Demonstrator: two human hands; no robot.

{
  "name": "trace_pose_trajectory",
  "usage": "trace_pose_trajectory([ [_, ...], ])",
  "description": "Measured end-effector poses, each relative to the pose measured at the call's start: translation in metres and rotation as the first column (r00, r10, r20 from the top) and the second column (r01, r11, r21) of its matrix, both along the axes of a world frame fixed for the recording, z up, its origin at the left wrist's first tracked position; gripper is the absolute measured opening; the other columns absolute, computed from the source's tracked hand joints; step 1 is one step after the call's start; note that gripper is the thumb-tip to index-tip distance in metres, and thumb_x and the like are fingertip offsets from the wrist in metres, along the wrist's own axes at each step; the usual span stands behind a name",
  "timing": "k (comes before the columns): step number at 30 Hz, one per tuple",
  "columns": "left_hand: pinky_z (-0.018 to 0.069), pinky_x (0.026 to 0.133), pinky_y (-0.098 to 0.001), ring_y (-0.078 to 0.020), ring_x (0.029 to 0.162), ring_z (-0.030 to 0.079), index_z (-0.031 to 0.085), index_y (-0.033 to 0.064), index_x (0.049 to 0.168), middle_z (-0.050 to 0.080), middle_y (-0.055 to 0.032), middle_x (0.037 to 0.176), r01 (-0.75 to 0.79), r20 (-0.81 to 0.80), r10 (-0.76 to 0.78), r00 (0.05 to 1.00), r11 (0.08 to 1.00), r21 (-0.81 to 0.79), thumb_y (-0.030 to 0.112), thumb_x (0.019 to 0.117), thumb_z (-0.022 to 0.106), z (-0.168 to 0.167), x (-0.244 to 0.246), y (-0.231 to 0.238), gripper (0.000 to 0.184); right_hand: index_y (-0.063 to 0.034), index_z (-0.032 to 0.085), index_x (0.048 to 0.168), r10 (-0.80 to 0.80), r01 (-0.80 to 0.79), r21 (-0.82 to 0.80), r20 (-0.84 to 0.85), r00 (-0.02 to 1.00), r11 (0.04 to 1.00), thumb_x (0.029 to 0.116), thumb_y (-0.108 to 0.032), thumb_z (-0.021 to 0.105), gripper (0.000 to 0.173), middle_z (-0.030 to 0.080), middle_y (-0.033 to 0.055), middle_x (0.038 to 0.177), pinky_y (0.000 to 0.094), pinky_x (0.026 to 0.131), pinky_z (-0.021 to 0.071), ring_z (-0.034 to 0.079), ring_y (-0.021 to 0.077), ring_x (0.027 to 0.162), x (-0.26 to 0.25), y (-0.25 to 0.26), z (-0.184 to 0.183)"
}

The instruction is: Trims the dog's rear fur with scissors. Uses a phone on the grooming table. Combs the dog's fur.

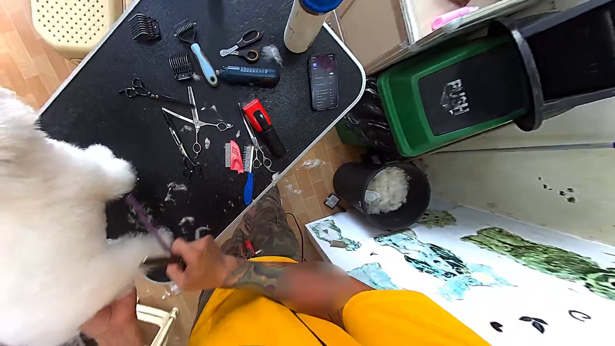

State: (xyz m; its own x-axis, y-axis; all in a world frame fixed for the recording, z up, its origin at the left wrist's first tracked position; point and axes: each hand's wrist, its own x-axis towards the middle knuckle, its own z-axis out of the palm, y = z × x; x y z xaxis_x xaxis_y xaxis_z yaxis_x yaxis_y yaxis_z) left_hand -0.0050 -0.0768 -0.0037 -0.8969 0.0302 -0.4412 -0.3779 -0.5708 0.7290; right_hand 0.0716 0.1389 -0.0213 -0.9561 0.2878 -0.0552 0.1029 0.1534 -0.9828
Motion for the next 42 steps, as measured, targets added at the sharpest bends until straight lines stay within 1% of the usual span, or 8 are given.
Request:
trace_pose_trajectory([
  [4, 0.0598, 0.083, -0.0437, -0.0177, 0.097, 0.070, 0.060, 0.0126, 0.107, 0.072, -0.0043, 0.100, -0.112, 0.024, 0.113, 0.993, 0.992, -0.060, 0.042, 0.1050, 0.024, -0.001, 0.008, 0.006, 0.046, -0.0045, 0.068, 0.095, 0.291, -0.287, 0.051, -0.116, 0.950, 0.957, 0.0912, -0.020, 0.068, 0.016, 0.061, 0.0070, 0.059, 0.0435, 0.050, 0.0511, 0.064, 0.0234, 0.054, 0.009, -0.043, 0.001],
  [8, 0.0606, 0.084, -0.0445, -0.0187, 0.095, 0.071, 0.065, 0.0129, 0.103, 0.073, -0.0051, 0.098, -0.067, 0.014, 0.067, 0.998, 0.998, -0.007, 0.043, 0.1016, 0.042, -0.002, 0.007, 0.012, 0.038, -0.0055, 0.064, 0.121, 0.482, -0.482, -0.082, 0.315, 0.818, 0.872, 0.0998, -0.025, 0.057, 0.029, 0.070, 0.0162, 0.080, 0.0565, 0.072, 0.0548, 0.072, 0.0356, 0.079, -0.001, -0.031, -0.007],
  [15, 0.0606, 0.085, -0.0437, -0.0185, 0.096, 0.071, 0.067, 0.0136, 0.104, 0.074, -0.0050, 0.101, -0.026, 0.018, 0.026, 1.000, 0.999, 0.024, 0.048, 0.0990, 0.048, -0.006, 0.004, 0.010, 0.039, -0.0061, 0.066, 0.091, -0.027, 0.016, 0.050, 0.228, 0.973, 0.999, 0.0904, -0.021, 0.061, 0.016, 0.062, 0.0071, 0.061, 0.0470, 0.050, 0.0509, 0.066, 0.0244, 0.056, 0.000, -0.012, -0.020],
  [20, 0.0611, 0.083, -0.0458, -0.0207, 0.096, 0.072, 0.067, 0.0120, 0.105, 0.074, -0.0073, 0.101, -0.038, 0.026, 0.037, 0.999, 0.999, 0.035, 0.045, 0.0982, 0.051, -0.007, 0.002, 0.006, 0.038, -0.0108, 0.070, 0.119, 0.109, -0.151, 0.027, 0.565, 0.818, 0.988, 0.1013, -0.033, 0.049, 0.035, 0.074, 0.0122, 0.085, 0.0552, 0.073, 0.0565, 0.074, 0.0313, 0.084, -0.018, 0.052, -0.038],
  [26, 0.0607, 0.085, -0.0456, -0.0198, 0.097, 0.072, 0.068, 0.0131, 0.104, 0.074, -0.0068, 0.101, -0.013, 0.031, 0.011, 0.999, 0.999, 0.039, 0.046, 0.0987, 0.049, -0.005, -0.001, 0.005, 0.038, -0.0135, 0.077, 0.096, -0.124, 0.021, 0.208, 0.497, 0.859, 0.978, 0.1010, -0.047, 0.056, 0.039, 0.074, 0.0082, 0.079, 0.0566, 0.072, 0.0570, 0.073, 0.0269, 0.079, -0.006, 0.140, -0.037],
  [31, 0.0611, 0.086, -0.0446, -0.0203, 0.096, 0.072, 0.072, 0.0128, 0.104, 0.075, -0.0076, 0.102, 0.029, 0.027, -0.031, 0.999, 0.998, 0.056, 0.043, 0.0917, 0.064, -0.004, -0.003, 0.001, 0.033, -0.0101, 0.079, 0.102, -0.591, 0.469, 0.601, 0.007, 0.806, 0.647, 0.1027, -0.031, 0.060, 0.028, 0.074, 0.0084, 0.088, 0.0457, 0.075, 0.0598, 0.071, 0.0235, 0.085, 0.049, 0.263, -0.069],
  [36, 0.0612, 0.084, -0.0463, -0.0215, 0.095, 0.072, 0.069, 0.0114, 0.104, 0.074, -0.0089, 0.101, -0.024, 0.050, 0.022, 0.999, 0.999, 0.045, 0.043, 0.0998, 0.049, 0.002, -0.003, 0.012, 0.038, -0.0138, 0.074, 0.126, -0.697, 0.354, 0.861, 0.001, 0.717, 0.366, 0.1074, -0.032, 0.048, 0.037, 0.071, 0.0112, 0.085, 0.0494, 0.091, 0.0481, 0.066, 0.0298, 0.085, 0.073, 0.354, -0.105],
  [42, 0.0607, 0.085, -0.0466, -0.0211, 0.096, 0.072, 0.071, 0.0125, 0.104, 0.075, -0.0085, 0.101, 0.031, 0.042, -0.032, 0.999, 0.999, 0.018, 0.040, 0.0926, 0.063, 0.000, -0.006, 0.008, 0.031, -0.0221, 0.065, 0.140, -0.690, 0.138, 0.924, 0.161, 0.706, 0.356, 0.1077, -0.034, 0.040, 0.042, 0.070, 0.0097, 0.090, 0.0544, 0.099, 0.0410, 0.065, 0.0308, 0.091, 0.061, 0.375, -0.109],
])
